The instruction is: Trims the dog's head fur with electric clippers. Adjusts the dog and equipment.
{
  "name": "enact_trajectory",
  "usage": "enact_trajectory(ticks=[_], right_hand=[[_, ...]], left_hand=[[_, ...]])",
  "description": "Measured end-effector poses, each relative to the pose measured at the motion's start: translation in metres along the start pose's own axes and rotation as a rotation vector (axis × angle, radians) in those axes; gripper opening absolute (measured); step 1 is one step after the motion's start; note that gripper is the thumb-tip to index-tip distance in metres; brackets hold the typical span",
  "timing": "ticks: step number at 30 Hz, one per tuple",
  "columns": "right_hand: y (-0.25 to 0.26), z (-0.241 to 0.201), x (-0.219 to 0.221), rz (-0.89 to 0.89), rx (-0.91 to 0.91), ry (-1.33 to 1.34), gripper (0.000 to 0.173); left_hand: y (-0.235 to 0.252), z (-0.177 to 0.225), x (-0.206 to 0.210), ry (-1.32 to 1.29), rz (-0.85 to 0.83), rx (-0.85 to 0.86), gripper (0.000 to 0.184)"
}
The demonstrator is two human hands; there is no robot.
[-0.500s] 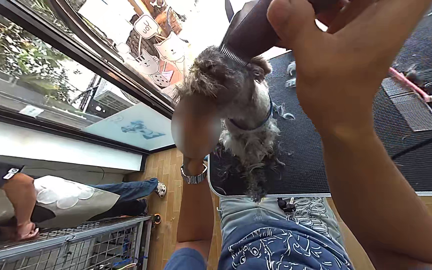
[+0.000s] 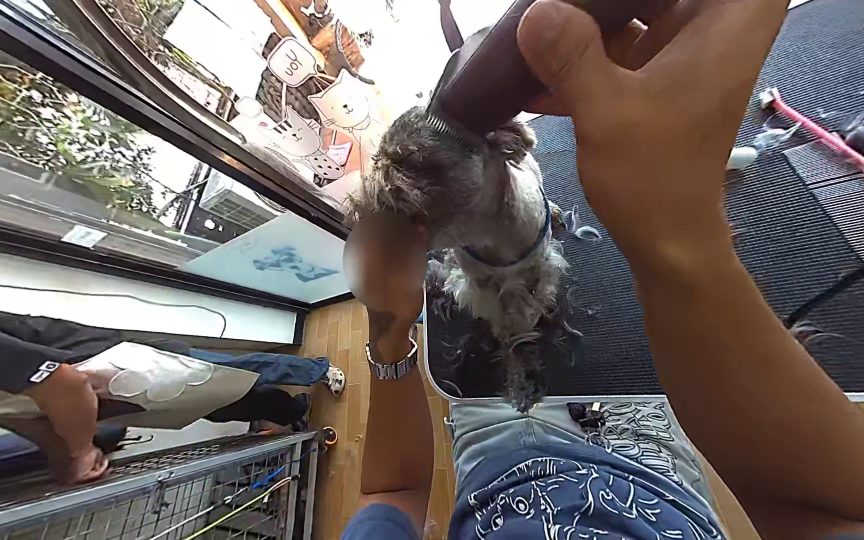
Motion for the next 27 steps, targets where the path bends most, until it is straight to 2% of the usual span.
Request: enact_trajectory(ticks=[7, 9, 12, 14, 21, 24, 27], right_hand=[[-0.021, -0.003, 0.016, -0.152, 0.030, 0.013, 0.064], [-0.023, -0.004, 0.011, -0.151, 0.036, 0.027, 0.063], [-0.015, -0.009, -0.002, -0.020, -0.049, 0.013, 0.037], [-0.011, -0.006, -0.002, 0.026, -0.082, 0.013, 0.032], [-0.030, 0.005, 0.013, -0.081, -0.003, 0.100, 0.081], [-0.038, 0.009, 0.012, -0.161, 0.063, 0.138, 0.086], [-0.037, 0.007, -0.001, -0.053, 0.039, 0.159, 0.080]], left_hand=[[-0.001, 0.001, -0.002, 0.023, 0.016, 0.029, 0.016], [0.000, 0.001, -0.002, 0.004, 0.015, 0.031, 0.016], [-0.001, -0.001, -0.003, -0.009, 0.021, 0.041, 0.018], [-0.001, -0.003, -0.003, -0.026, 0.037, 0.026, 0.018], [-0.007, -0.008, -0.002, -0.045, 0.029, 0.003, 0.024], [-0.007, -0.009, -0.002, -0.095, 0.057, -0.005, 0.023], [-0.009, -0.009, -0.004, -0.096, 0.051, -0.005, 0.026]])
Point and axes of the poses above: each hand's wrist, its own y-axis towards the middle knuckle, its own x-axis out of the palm, z = x × y, the point moved 9 cm from there along y, towards the middle knuckle, and after that the axes turned 8 degrees about x, right-handed, at the moved point
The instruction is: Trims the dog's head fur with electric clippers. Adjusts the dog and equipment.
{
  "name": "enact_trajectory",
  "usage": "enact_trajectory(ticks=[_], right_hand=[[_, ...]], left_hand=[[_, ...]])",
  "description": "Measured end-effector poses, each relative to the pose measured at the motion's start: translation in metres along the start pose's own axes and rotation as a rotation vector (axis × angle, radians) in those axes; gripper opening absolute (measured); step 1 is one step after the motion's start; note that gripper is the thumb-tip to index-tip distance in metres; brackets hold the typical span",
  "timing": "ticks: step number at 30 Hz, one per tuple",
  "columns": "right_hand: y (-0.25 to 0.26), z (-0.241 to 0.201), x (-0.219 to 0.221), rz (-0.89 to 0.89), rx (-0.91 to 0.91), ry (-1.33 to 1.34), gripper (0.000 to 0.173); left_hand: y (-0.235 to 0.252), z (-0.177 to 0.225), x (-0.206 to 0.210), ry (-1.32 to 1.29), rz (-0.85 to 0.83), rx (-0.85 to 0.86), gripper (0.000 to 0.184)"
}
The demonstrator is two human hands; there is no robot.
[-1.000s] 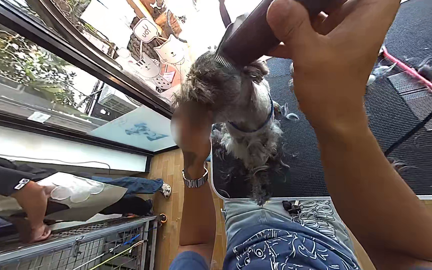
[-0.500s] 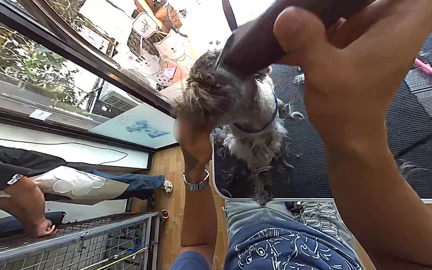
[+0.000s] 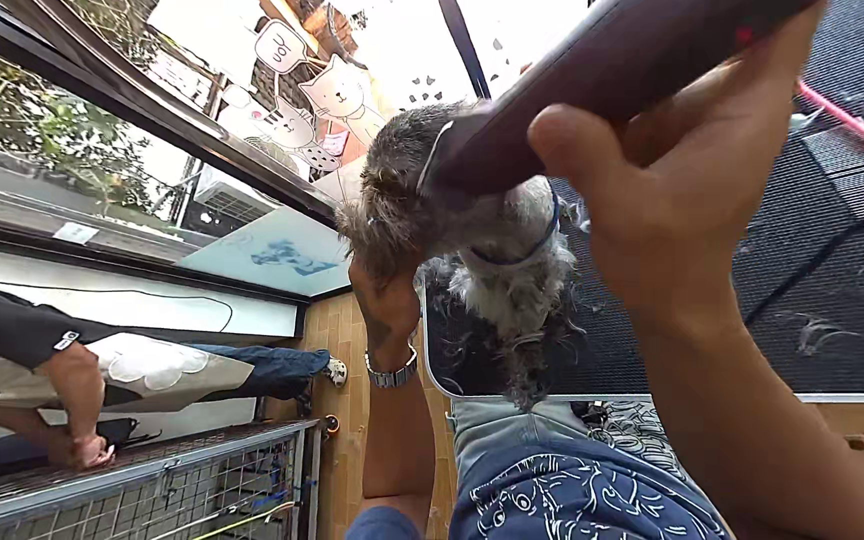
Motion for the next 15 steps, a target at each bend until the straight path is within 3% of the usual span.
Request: enact_trajectory(ticks=[3, 6, 12, 15], right_hand=[[0.001, -0.006, -0.002, 0.105, -0.070, 0.024, 0.078], [-0.011, -0.007, 0.010, 0.057, -0.117, -0.013, 0.086], [-0.035, 0.008, 0.016, -0.126, 0.069, 0.025, 0.071], [-0.028, 0.005, 0.001, 0.035, -0.014, 0.077, 0.072]], left_hand=[[0.000, 0.004, 0.000, 0.004, 0.012, -0.002, 0.026], [0.001, 0.005, -0.001, 0.021, 0.028, -0.008, 0.025], [-0.003, 0.004, -0.006, -0.047, 0.028, 0.011, 0.032], [-0.003, 0.007, -0.008, -0.001, 0.043, 0.002, 0.027]])
Point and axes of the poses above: each hand's wrist, its own y-axis towards the middle knuckle, its own x-axis out of the palm, z = x × y, the point moved 9 cm from there along y, towards the middle knuckle, and after that the axes turned 8 degrees about x, right-handed, at the moved point
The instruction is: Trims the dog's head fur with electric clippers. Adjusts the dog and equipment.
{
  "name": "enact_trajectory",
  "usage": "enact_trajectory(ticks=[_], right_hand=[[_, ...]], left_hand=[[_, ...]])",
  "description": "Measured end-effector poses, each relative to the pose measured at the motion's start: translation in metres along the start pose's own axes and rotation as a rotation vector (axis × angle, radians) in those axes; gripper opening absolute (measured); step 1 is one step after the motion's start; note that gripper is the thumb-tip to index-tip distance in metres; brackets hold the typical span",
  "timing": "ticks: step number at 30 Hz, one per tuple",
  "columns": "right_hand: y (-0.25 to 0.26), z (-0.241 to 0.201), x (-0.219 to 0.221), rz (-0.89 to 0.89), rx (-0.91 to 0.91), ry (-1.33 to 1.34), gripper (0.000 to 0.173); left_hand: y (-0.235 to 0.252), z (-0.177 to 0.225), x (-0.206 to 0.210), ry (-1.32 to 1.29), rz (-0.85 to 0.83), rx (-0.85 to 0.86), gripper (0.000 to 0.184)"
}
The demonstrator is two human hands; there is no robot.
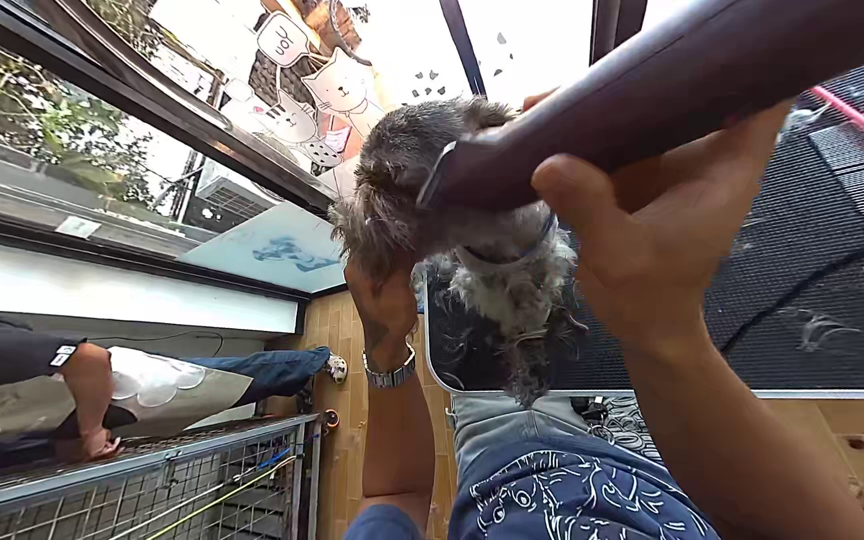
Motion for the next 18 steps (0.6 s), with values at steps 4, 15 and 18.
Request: enact_trajectory(ticks=[4, 15, 18], right_hand=[[0.001, -0.003, 0.005, 0.079, -0.087, 0.036, 0.076], [-0.006, -0.007, -0.018, 0.068, -0.174, 0.041, 0.063], [0.002, -0.009, -0.010, 0.010, -0.215, 0.008, 0.070]], left_hand=[[0.001, 0.003, 0.001, 0.002, -0.012, 0.015, 0.024], [0.000, 0.006, 0.003, -0.056, -0.038, 0.008, 0.027], [0.006, 0.007, 0.006, -0.053, -0.040, 0.020, 0.023]])
Point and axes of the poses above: each hand's wrist, its own y-axis towards the middle knuckle, its own x-axis out of the palm, z = x × y, the point moved 9 cm from there along y, towards the middle knuckle, and after that the axes turned 8 degrees about x, right-handed, at the moved point
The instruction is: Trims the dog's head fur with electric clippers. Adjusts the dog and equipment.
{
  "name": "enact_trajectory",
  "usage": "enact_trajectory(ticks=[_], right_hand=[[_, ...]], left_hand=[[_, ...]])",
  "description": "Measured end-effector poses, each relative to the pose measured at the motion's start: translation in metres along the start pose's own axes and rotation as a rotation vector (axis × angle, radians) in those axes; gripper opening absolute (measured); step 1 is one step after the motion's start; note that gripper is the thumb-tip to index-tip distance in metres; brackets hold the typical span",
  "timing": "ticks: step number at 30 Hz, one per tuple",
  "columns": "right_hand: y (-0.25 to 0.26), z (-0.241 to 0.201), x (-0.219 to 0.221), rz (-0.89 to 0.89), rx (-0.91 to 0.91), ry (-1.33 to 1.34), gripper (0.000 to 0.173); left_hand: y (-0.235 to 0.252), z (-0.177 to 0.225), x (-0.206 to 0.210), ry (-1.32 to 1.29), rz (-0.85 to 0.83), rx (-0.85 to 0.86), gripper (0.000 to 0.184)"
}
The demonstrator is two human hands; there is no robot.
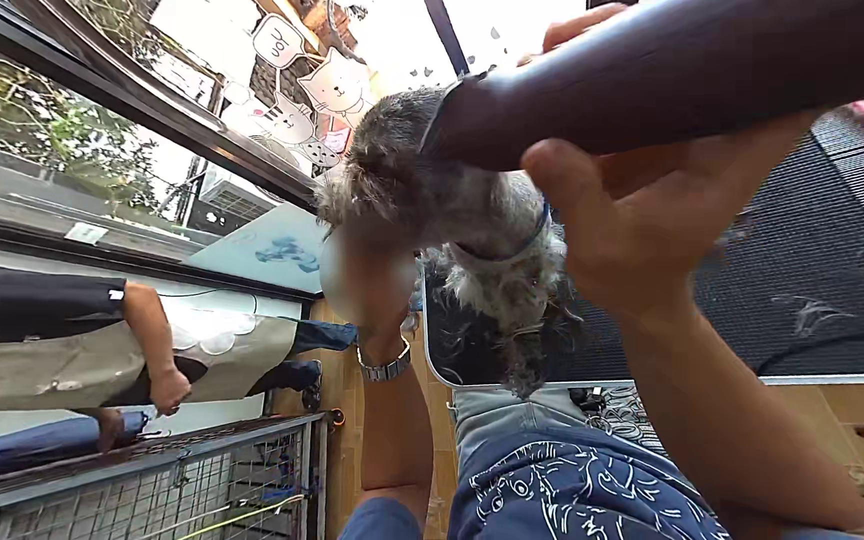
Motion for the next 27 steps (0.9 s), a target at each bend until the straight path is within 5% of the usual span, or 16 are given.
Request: enact_trajectory(ticks=[4, 10, 17, 21, 24, 27], right_hand=[[-0.012, 0.007, 0.008, -0.124, 0.028, -0.107, 0.067], [-0.037, 0.013, 0.001, -0.382, 0.181, -0.204, 0.086], [-0.044, 0.002, -0.078, -0.126, 0.279, -0.046, 0.091], [-0.086, 0.021, -0.110, -0.056, 0.481, -0.045, 0.092], [-0.119, 0.035, -0.132, -0.033, 0.612, -0.086, 0.091], [-0.146, 0.041, -0.158, -0.004, 0.713, -0.140, 0.094]], left_hand=[[0.005, -0.004, 0.001, -0.039, 0.027, -0.013, 0.018], [0.005, -0.004, 0.005, -0.046, -0.004, -0.039, 0.022], [-0.012, -0.028, -0.014, 0.030, 0.030, -0.190, 0.035], [-0.039, -0.051, -0.029, -0.014, 0.125, -0.328, 0.052], [-0.060, -0.060, -0.037, -0.031, 0.244, -0.470, 0.046], [-0.064, -0.056, -0.034, -0.092, 0.203, -0.450, 0.052]])
Point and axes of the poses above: each hand's wrist, its own y-axis towards the middle knuckle, its own x-axis out of the palm, z = x × y, the point moved 9 cm from there along y, towards the middle knuckle, and after that the axes turned 8 degrees about x, right-handed, at the moved point
